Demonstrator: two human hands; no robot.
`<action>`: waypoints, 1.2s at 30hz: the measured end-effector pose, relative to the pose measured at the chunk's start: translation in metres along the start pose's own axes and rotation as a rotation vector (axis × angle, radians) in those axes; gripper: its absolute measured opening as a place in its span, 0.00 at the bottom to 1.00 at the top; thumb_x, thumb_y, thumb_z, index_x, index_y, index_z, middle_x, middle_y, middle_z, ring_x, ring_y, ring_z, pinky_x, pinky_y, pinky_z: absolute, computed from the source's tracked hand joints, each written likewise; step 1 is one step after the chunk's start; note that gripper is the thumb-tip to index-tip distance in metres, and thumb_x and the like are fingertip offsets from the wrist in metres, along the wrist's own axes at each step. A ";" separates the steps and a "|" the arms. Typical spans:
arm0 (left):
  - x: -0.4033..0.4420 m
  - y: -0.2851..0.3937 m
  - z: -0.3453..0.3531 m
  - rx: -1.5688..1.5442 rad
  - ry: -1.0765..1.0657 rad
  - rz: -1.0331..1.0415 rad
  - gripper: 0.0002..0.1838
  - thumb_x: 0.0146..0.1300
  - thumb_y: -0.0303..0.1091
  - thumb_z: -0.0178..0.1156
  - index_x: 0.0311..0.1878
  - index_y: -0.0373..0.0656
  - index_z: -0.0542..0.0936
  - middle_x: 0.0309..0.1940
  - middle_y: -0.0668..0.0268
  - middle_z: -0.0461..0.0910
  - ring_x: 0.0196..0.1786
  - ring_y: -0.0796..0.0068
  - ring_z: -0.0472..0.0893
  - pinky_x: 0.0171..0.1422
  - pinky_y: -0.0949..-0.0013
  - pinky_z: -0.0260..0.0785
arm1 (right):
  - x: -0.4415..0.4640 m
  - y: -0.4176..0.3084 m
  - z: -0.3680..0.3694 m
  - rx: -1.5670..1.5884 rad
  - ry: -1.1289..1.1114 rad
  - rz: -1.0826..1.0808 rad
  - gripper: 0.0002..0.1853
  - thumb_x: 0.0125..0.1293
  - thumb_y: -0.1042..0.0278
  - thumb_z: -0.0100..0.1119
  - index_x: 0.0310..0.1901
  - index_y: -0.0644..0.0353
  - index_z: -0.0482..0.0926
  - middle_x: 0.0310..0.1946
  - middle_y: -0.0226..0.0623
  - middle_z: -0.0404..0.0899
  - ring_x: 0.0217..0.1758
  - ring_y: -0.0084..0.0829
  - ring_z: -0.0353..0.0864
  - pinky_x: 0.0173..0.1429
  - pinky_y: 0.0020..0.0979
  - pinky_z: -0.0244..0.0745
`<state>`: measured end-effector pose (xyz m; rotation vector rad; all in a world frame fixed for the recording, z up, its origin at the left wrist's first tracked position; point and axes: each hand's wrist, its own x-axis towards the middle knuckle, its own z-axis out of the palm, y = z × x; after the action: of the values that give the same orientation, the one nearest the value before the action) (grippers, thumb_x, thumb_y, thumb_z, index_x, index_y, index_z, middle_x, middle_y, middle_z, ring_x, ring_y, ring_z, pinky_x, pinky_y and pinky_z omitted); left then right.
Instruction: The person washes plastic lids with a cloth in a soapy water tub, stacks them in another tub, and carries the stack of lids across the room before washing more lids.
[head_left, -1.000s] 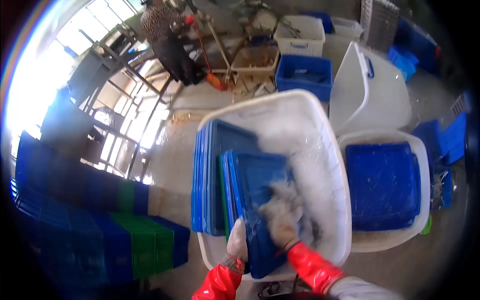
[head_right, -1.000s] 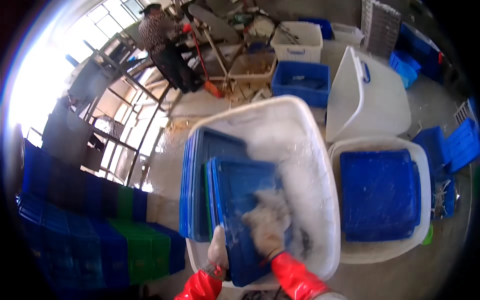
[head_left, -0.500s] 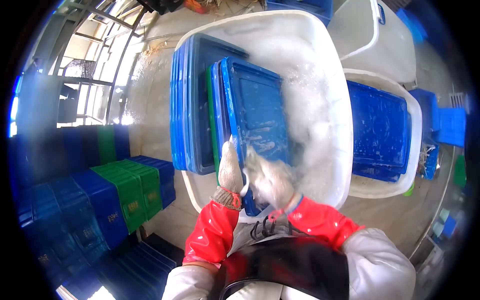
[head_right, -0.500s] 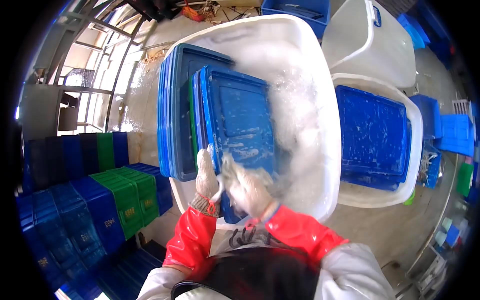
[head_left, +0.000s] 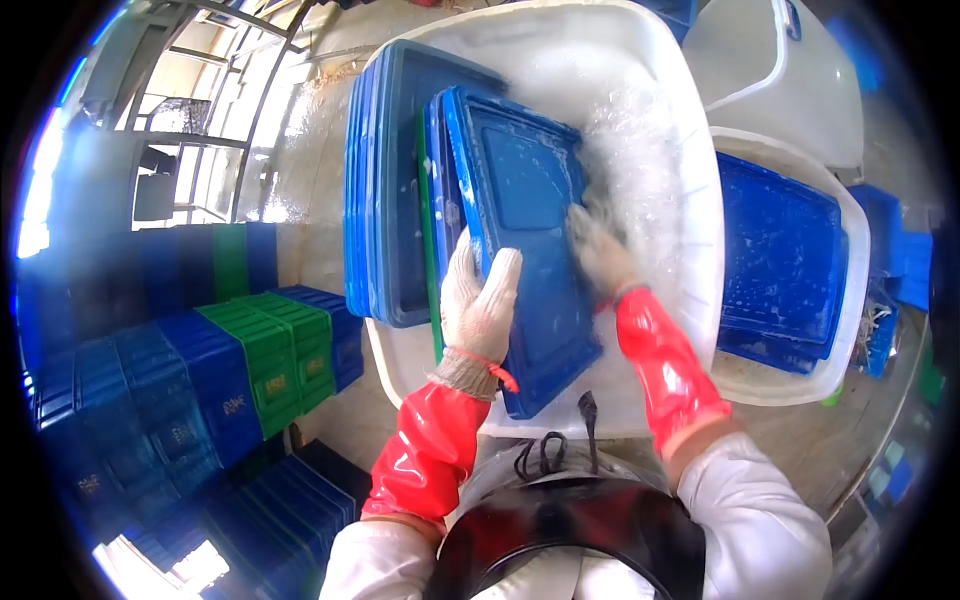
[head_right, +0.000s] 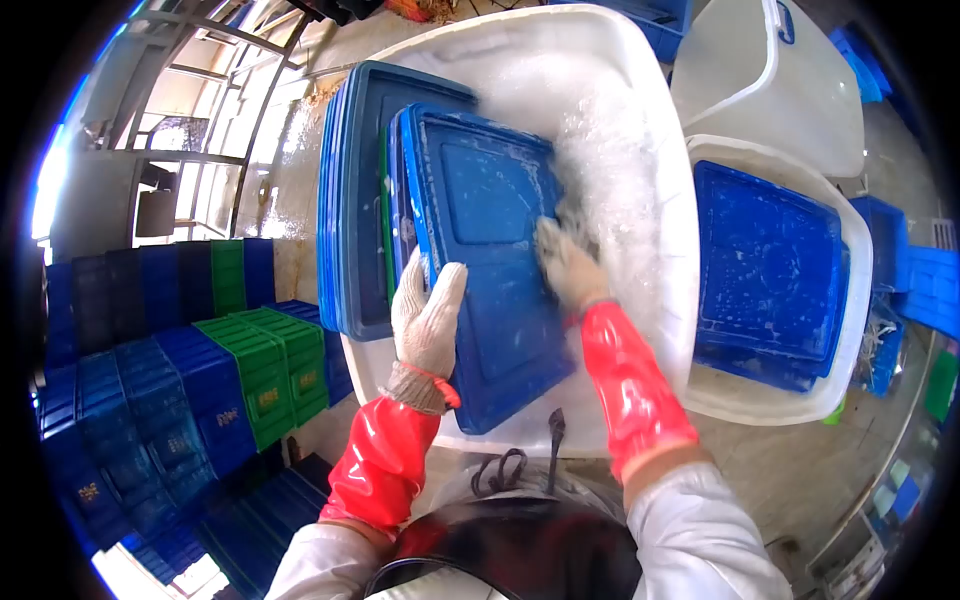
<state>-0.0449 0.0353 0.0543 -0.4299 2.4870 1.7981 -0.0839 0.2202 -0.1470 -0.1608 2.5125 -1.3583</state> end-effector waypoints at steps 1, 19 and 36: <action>0.002 0.015 0.003 -0.034 -0.013 -0.052 0.26 0.71 0.42 0.63 0.64 0.34 0.78 0.50 0.61 0.85 0.48 0.65 0.83 0.57 0.61 0.75 | -0.034 0.016 0.018 0.514 -0.022 0.094 0.27 0.81 0.61 0.44 0.78 0.56 0.65 0.73 0.49 0.72 0.78 0.39 0.69 0.80 0.30 0.61; -0.148 0.087 -0.145 -0.111 0.205 -0.035 0.27 0.61 0.29 0.64 0.64 0.33 0.78 0.48 0.64 0.84 0.43 0.76 0.81 0.50 0.72 0.75 | 0.067 -0.286 -0.013 0.534 -0.178 -0.511 0.17 0.77 0.57 0.60 0.59 0.57 0.84 0.50 0.44 0.89 0.53 0.35 0.88 0.60 0.32 0.79; -0.176 0.227 -0.141 0.320 0.229 0.378 0.31 0.49 0.24 0.65 0.60 0.26 0.79 0.38 0.61 0.85 0.35 0.75 0.83 0.40 0.72 0.77 | -0.158 -0.077 -0.095 0.142 -0.324 0.102 0.18 0.77 0.59 0.44 0.53 0.60 0.82 0.39 0.46 0.87 0.44 0.42 0.85 0.55 0.41 0.76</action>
<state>0.0860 0.0032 0.3449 -0.1616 3.1234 1.4699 0.0356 0.2899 -0.0029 -0.2028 2.1234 -1.3434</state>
